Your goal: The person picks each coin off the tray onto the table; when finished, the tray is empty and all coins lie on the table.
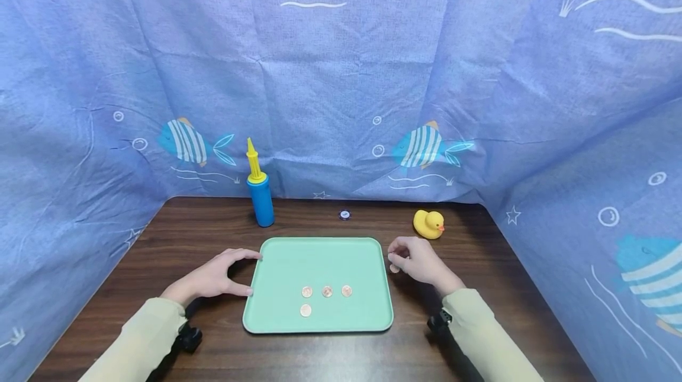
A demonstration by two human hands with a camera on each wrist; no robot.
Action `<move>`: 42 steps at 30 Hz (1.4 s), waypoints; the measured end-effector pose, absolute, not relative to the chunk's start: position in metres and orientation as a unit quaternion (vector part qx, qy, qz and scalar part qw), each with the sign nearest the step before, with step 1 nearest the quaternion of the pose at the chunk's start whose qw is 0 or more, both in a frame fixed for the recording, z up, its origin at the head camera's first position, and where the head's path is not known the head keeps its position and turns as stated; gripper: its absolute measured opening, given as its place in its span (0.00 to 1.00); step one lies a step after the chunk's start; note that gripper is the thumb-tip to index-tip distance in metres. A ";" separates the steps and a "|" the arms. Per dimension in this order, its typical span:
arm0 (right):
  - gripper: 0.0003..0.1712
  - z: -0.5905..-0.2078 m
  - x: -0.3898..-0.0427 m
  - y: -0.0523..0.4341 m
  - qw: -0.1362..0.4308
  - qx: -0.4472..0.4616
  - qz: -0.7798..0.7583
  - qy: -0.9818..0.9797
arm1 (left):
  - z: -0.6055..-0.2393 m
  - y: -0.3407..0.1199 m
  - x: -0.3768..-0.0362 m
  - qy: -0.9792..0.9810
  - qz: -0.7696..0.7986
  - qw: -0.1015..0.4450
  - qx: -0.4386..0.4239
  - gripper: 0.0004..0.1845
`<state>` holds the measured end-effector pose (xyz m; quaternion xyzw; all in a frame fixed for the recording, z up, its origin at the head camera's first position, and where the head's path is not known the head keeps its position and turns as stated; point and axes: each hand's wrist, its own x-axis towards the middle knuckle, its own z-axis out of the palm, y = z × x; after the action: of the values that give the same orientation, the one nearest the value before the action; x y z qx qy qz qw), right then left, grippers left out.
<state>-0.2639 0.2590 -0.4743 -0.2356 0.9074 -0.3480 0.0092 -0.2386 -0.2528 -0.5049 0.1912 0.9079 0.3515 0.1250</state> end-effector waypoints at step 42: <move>0.07 -0.487 -0.243 0.167 0.052 -0.427 -0.237 0.871 | -0.503 -0.251 -0.238 0.909 0.352 0.131 0.180 0.43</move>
<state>-0.2435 0.1671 -0.4869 -0.4269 0.8712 -0.2368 0.0518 -0.2383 -0.2507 -0.5027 0.1798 0.9092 0.3519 0.1313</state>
